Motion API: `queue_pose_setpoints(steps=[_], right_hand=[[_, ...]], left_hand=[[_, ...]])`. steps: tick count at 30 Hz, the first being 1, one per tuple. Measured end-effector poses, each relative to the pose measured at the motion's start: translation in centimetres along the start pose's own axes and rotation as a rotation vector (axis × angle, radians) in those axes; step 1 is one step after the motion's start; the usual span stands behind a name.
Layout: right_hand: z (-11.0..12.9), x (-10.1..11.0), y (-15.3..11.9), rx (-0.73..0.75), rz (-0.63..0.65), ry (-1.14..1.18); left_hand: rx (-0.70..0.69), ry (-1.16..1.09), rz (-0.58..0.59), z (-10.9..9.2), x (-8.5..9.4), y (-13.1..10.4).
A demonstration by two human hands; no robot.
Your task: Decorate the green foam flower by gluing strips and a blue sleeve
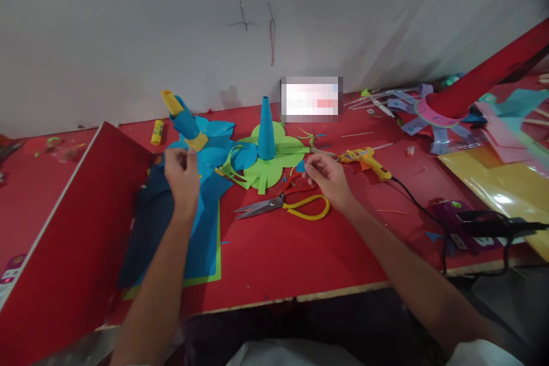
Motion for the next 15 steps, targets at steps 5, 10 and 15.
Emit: queue_pose_setpoints(steps=[5, 10, 15], right_hand=[[-0.1, -0.4, -0.1, -0.007, 0.035, -0.002], [-0.2, -0.5, -0.3, 0.008, 0.048, -0.022], [-0.2, -0.5, -0.3, 0.018, 0.053, -0.031]], left_hand=[[-0.104, 0.755, 0.295, -0.7, -1.2, -1.6], [-0.069, 0.833, 0.403, 0.8, -1.9, -1.6], [-0.03, 0.735, 0.462, 1.6, -2.0, -0.9]])
Point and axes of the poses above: each hand's wrist, its own y-axis towards the middle knuckle, its own x-axis out of the back of the hand, z = x × y, the point moved 6 cm from there along y, towards the middle knuckle, and after that the axes turned 2 degrees about z, right-handed, at the moved point
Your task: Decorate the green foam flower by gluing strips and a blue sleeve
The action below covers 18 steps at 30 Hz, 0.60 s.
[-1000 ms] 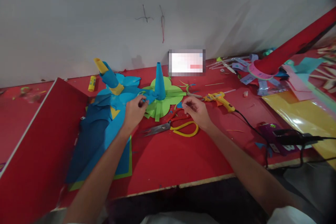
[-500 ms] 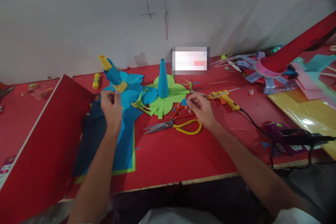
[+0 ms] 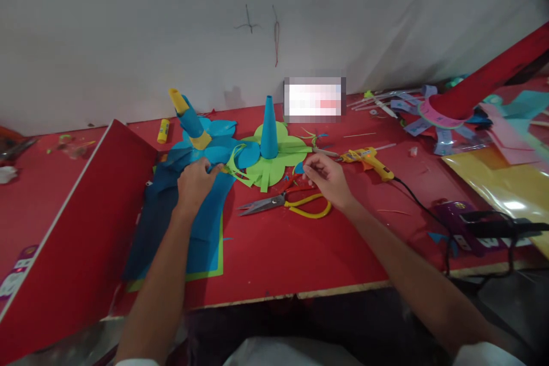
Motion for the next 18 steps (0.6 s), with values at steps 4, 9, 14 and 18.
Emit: queue_pose_setpoints(steps=[4, 9, 14, 18], right_hand=[[0.1, -0.1, 0.0, 0.013, 0.008, -0.001], [0.2, 0.0, 0.0, 0.015, 0.002, -0.008], [0.3, -0.2, -0.1, 0.014, 0.015, -0.015], [0.3, -0.3, 0.0, 0.008, 0.013, -0.01]], left_hand=[[-0.091, 0.015, -0.223, -1.0, 1.4, -0.6], [-0.295, 0.021, -0.185, -3.1, 1.1, -1.2], [-0.356, 0.053, -0.144, -3.6, 0.1, -0.9], [-0.36, 0.038, -0.111, -3.4, -0.8, -0.6]])
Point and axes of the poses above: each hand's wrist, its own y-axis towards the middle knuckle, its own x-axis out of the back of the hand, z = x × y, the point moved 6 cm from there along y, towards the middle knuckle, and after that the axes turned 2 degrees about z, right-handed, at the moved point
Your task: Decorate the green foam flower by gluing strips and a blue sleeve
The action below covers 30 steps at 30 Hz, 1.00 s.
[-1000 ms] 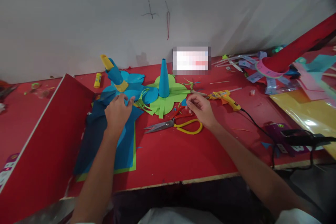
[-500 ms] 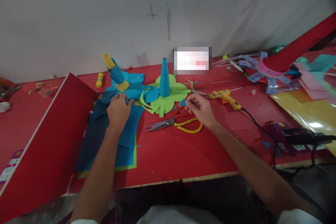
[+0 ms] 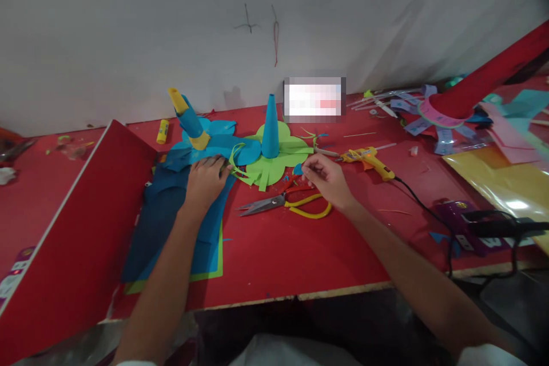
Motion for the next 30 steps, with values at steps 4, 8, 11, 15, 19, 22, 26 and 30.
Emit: queue_pose_setpoints(steps=[4, 8, 11, 15, 19, 22, 26, 30], right_hand=[[0.0, -0.1, -0.1, 0.008, 0.006, -0.008], [0.0, -0.1, -0.2, 0.006, 0.013, -0.015], [0.0, -0.2, -0.2, 0.008, 0.015, -0.017], [0.1, -0.3, -0.2, 0.013, 0.02, -0.023], [0.0, -0.4, -0.2, 0.016, 0.03, -0.026], [0.0, -0.4, -0.2, 0.017, 0.033, -0.023], [0.1, -0.4, -0.2, 0.019, 0.03, -0.024], [0.2, -0.4, -0.2, 0.021, 0.036, -0.028]], left_hand=[[0.009, -0.005, -0.026, 0.1, -0.1, -0.1], [0.009, -0.03, -0.083, 0.0, 0.0, -0.1], [-0.008, -0.083, -0.09, -0.4, -0.4, 0.0], [-0.102, -0.074, -0.03, -1.5, -1.1, 0.0], [-0.05, -0.095, -0.035, -1.3, -0.4, 0.1], [0.092, -0.096, -0.116, 0.2, 1.0, -0.1], [0.31, -0.02, -0.256, 2.8, 3.3, -0.9], [0.417, 0.047, -0.366, 4.3, 5.1, -1.9]])
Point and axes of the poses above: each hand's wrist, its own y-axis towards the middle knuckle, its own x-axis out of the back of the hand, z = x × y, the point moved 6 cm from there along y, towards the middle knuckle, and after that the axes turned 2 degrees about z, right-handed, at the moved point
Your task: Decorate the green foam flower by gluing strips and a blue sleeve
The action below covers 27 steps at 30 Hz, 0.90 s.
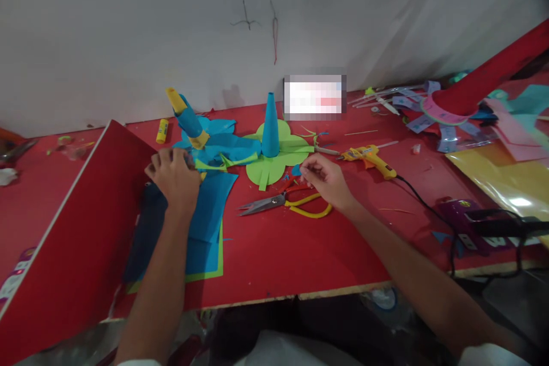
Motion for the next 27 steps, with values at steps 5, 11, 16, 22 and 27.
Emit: queue_pose_setpoints(steps=[5, 11, 16, 22, 27], right_hand=[[0.2, -0.1, 0.0, 0.004, 0.001, -0.024], [0.7, -0.5, -0.2, 0.057, 0.01, -0.171], [1.5, -1.8, -0.8, 0.143, 0.107, -0.361], [1.8, -1.8, -1.0, 0.181, 0.1, -0.398], [1.7, -1.2, -0.8, 0.168, 0.069, -0.379]], left_hand=[[-0.187, -0.173, -0.285, -1.7, 1.3, -1.1], [-0.765, -0.369, 0.028, -9.6, -1.4, -5.4], [-0.838, -0.468, 0.092, -12.9, -0.3, -7.7], [-0.522, -0.085, 0.196, -9.4, -2.5, -5.0], [-0.252, 0.142, 0.307, -5.0, -3.3, -2.5]])
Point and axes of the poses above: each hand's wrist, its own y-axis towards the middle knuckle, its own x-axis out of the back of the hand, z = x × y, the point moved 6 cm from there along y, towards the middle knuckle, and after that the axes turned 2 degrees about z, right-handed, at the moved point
